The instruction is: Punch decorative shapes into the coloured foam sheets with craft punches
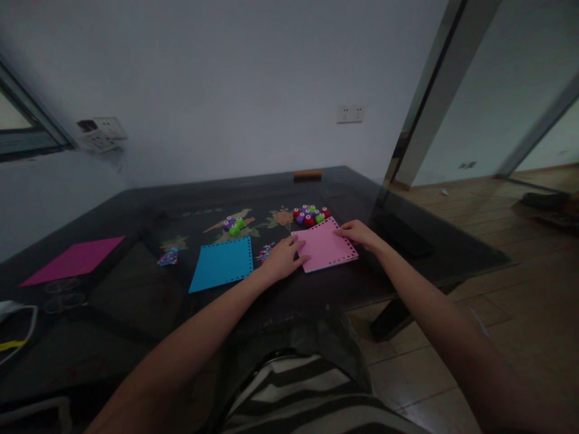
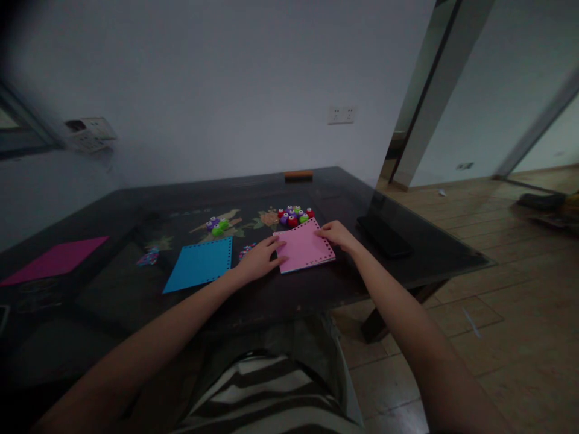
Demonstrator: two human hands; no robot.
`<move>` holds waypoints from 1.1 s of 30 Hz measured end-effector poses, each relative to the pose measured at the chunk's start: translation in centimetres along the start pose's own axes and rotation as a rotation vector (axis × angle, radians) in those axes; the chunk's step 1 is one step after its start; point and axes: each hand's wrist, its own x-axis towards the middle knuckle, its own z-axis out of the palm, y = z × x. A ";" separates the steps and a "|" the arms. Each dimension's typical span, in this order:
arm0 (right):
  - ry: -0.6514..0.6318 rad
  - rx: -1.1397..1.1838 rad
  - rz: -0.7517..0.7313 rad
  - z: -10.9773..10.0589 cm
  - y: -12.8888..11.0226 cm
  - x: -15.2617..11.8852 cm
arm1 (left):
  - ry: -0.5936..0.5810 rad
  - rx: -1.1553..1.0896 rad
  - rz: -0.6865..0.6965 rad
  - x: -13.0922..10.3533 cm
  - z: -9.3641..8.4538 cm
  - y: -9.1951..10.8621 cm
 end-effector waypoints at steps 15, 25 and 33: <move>-0.028 -0.017 0.016 -0.3 -0.5 -0.3 | 0.018 -0.025 0.021 0.0 0.2 -0.1; -0.029 0.017 0.021 -0.3 -0.8 -1.0 | 0.000 -0.055 0.070 0.0 0.4 -0.1; -0.065 0.074 -0.036 -0.5 0.7 0.0 | -0.020 -0.053 0.069 0.0 0.1 0.2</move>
